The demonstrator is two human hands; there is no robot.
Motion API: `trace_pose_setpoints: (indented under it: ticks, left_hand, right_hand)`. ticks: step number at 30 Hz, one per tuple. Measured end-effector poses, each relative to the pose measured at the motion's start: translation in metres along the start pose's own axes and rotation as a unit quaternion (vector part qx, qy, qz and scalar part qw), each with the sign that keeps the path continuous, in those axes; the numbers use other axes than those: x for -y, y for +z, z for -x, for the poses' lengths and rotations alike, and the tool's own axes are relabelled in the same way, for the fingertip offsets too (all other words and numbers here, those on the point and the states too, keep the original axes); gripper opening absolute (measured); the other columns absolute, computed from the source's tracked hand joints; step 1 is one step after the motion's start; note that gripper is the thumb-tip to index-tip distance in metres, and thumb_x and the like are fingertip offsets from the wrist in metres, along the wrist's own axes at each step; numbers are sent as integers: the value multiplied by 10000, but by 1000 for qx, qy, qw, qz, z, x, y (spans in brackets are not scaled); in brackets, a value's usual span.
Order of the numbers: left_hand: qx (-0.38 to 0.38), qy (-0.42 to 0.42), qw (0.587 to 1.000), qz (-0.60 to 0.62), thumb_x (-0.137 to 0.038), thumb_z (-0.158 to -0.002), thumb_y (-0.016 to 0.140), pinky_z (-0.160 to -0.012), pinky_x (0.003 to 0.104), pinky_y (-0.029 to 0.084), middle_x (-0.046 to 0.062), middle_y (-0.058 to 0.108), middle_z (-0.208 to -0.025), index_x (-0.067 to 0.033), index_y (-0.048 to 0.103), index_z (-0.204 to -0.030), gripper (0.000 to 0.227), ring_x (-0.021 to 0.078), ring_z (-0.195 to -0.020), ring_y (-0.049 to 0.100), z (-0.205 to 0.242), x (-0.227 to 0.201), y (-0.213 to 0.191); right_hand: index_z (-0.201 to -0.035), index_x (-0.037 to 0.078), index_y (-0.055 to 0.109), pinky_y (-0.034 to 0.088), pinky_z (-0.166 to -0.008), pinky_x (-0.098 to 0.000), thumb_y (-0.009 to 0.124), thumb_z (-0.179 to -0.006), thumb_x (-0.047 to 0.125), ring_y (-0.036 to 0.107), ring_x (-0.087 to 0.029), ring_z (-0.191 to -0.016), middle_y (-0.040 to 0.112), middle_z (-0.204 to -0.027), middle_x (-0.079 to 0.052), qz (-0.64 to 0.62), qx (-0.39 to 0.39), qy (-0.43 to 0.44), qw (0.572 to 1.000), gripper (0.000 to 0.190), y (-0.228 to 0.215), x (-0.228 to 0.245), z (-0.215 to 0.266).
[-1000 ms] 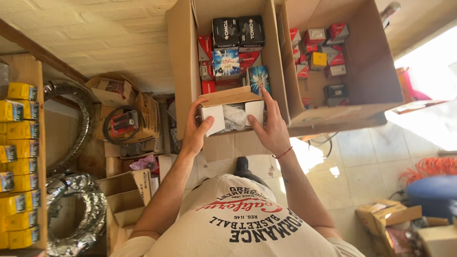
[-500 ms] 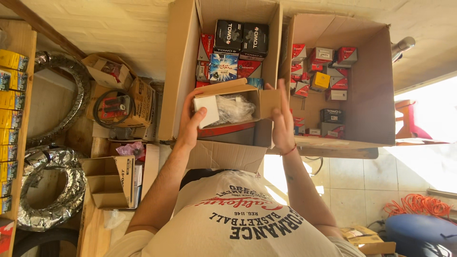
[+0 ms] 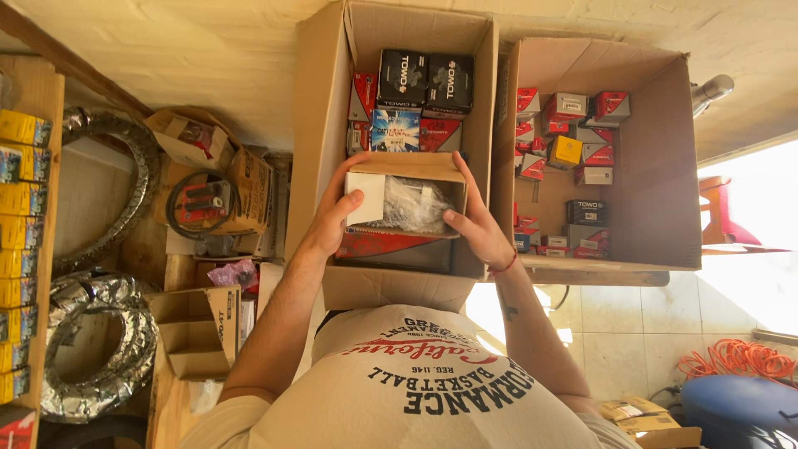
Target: The person picks up small boxes from a shelf, opens them to reveal bubble-wrapped items, and places them into a larger cardboard box. The person repeats this process with several different boxes, handling each item individually.
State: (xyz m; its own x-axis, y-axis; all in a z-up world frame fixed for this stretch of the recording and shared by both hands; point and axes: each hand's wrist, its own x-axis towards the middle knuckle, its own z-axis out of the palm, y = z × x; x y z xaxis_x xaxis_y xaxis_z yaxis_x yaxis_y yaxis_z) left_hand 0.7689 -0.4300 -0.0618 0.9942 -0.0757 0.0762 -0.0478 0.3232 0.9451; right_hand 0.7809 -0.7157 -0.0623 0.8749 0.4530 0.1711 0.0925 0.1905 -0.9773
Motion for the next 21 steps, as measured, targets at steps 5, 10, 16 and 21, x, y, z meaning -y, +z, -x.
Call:
trace_pose_setpoints:
  ticks: [5, 10, 16, 21]
  left_hand:
    - [81, -35, 996, -26, -464, -1056, 708, -1324, 460, 324, 124, 309, -1855, -123, 410, -1751, 830, 300, -1660, 330, -23, -2, -33]
    - [113, -54, 990, -72, -403, -1126, 660, -1355, 540, 245, 123, 248, -1871, -114, 363, -1777, 771, 385, -1702, 199, -44, -2, -57]
    - [106, -111, 987, -47, -549, -1122, 610, -1321, 633, 307, 217, 233, -1859, -205, 327, -1792, 805, 488, -1679, 250, -54, -8, -61]
    - [52, -14, 958, -282, -450, -980, 858, -1262, 669, 403, 265, 422, -1716, -141, 407, -1749, 944, 475, -1597, 432, -59, -32, -39]
  right_hand:
    - [-1785, 172, 231, 480, -1220, -490, 699, -1025, 116, 475, -278, -1526, 354, -1781, -171, -92, -65, 31, 993, 895, 6, -39, -6]
    - [-1726, 191, 294, 536, -1132, -441, 621, -1059, 131, 536, -259, -1458, 415, -1731, -145, -121, -118, 58, 984, 745, 19, -68, -6]
    - [-1643, 153, 436, 549, -1098, -483, 691, -1024, 209, 550, -288, -1432, 491, -1665, -158, -87, -198, 23, 976, 671, 38, -87, -15]
    - [-1622, 115, 443, 557, -1105, -475, 703, -1007, 191, 599, -276, -1370, 539, -1604, -165, -91, -261, 1, 961, 672, 40, -99, -26]
